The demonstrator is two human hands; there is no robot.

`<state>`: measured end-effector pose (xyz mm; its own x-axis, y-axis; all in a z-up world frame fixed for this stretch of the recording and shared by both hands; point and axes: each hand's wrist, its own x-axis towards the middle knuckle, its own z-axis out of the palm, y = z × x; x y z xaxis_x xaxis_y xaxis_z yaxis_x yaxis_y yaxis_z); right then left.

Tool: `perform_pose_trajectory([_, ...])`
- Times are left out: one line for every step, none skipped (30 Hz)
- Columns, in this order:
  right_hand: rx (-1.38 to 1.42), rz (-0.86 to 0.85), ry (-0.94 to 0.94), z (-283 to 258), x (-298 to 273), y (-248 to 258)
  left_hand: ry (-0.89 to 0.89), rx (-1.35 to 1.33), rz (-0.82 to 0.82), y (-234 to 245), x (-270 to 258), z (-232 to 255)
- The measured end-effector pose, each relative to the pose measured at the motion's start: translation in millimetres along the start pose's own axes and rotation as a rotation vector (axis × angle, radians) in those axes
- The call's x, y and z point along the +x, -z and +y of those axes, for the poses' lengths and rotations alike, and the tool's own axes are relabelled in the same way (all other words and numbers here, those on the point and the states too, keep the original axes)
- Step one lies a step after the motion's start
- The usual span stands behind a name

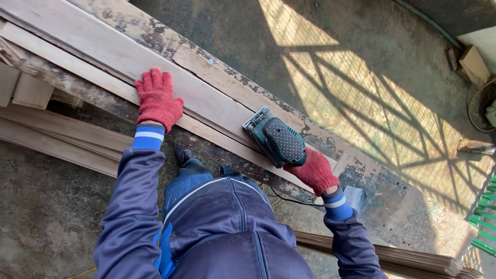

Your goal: Sanding wooden boards using an orbital sander and manual sandpaper.

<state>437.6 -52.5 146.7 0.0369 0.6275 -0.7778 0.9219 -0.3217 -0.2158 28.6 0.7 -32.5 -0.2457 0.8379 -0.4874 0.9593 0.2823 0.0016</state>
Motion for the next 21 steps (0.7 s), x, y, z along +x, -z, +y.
perform_pose_trajectory([-0.003, 0.020, -0.018, -2.9, 7.1, -6.0, -0.045, 0.023, 0.002, -1.5, -0.1, -4.3])
perform_pose_trajectory([-0.006, 0.040, -0.036, -6.0, 14.4, -12.1, -0.090, 0.045, 0.004, -2.9, 0.0, -8.9])
perform_pose_trajectory([-0.012, 0.044, -0.027, -18.4, 12.2, -10.6, -0.082, 0.040, 0.011, -4.1, -0.5, -12.8])
perform_pose_trajectory([-0.032, 0.035, -0.021, -31.0, 10.0, -9.1, -0.126, 0.064, 0.005, -5.2, -0.8, -16.7])
perform_pose_trajectory([-0.052, 0.026, -0.015, -43.9, 8.3, -7.8, -0.168, 0.087, -0.001, -6.4, -0.7, -21.1])
perform_pose_trajectory([-0.059, 0.030, -0.004, -55.0, 8.9, -9.4, -0.159, 0.082, 0.007, -3.4, -3.1, -25.3])
perform_pose_trajectory([-0.062, 0.034, 0.003, -65.6, 8.4, -11.3, -0.216, 0.084, 0.027, -0.5, -7.0, -29.8])
perform_pose_trajectory([-0.065, 0.038, 0.011, -76.0, 8.5, -12.9, -0.273, 0.085, 0.047, 2.3, -10.2, -33.7])
perform_pose_trajectory([-0.072, 0.038, 0.020, -91.0, 6.7, -13.0, -0.263, 0.081, 0.051, 1.7, -11.2, -37.9])
perform_pose_trajectory([-0.078, 0.045, 0.014, -105.5, 5.4, -12.6, -0.310, 0.092, 0.067, 1.0, -11.4, -41.3])
perform_pose_trajectory([-0.084, 0.047, 0.006, -118.1, 2.1, -12.4, -0.358, 0.102, 0.078, -0.4, -14.6, -43.7])
perform_pose_trajectory([-0.092, 0.043, 0.012, -127.9, 3.0, -14.4, -0.348, 0.098, 0.076, -1.7, -17.1, -46.1])
perform_pose_trajectory([-0.092, 0.041, 0.011, -137.4, 5.4, -15.5, -0.365, 0.108, 0.053, -2.9, -17.5, -47.2])
perform_pose_trajectory([-0.091, 0.039, 0.010, -146.2, 8.2, -16.1, -0.382, 0.119, 0.031, -4.0, -17.7, -47.2])
perform_pose_trajectory([-0.096, 0.039, 0.017, -154.5, 8.4, -16.2, -0.373, 0.117, 0.033, -1.5, -19.8, -48.5])
perform_pose_trajectory([-0.073, 0.035, 0.022, -162.1, 8.7, -16.1, -0.377, 0.089, -0.010, 0.9, -21.8, -49.1])
perform_pose_trajectory([-0.054, 0.030, 0.026, -168.9, 9.9, -14.6, -0.380, 0.057, -0.054, 2.4, -23.5, -47.6])
perform_pose_trajectory([-0.062, 0.029, 0.033, -178.1, 12.9, -14.8, -0.371, 0.051, -0.052, 4.3, -21.8, -53.0])
perform_pose_trajectory([-0.098, 0.019, 0.042, -185.2, 14.4, -13.7, -0.357, 0.019, -0.046, 4.2, -24.4, -56.0])
perform_pose_trajectory([-0.134, 0.009, 0.050, -192.3, 15.7, -12.2, -0.343, -0.013, -0.040, 4.5, -27.1, -58.6])
perform_pose_trajectory([-0.136, 0.010, 0.066, -196.4, 22.6, -13.0, -0.330, -0.009, -0.031, 14.7, -28.0, -63.4])
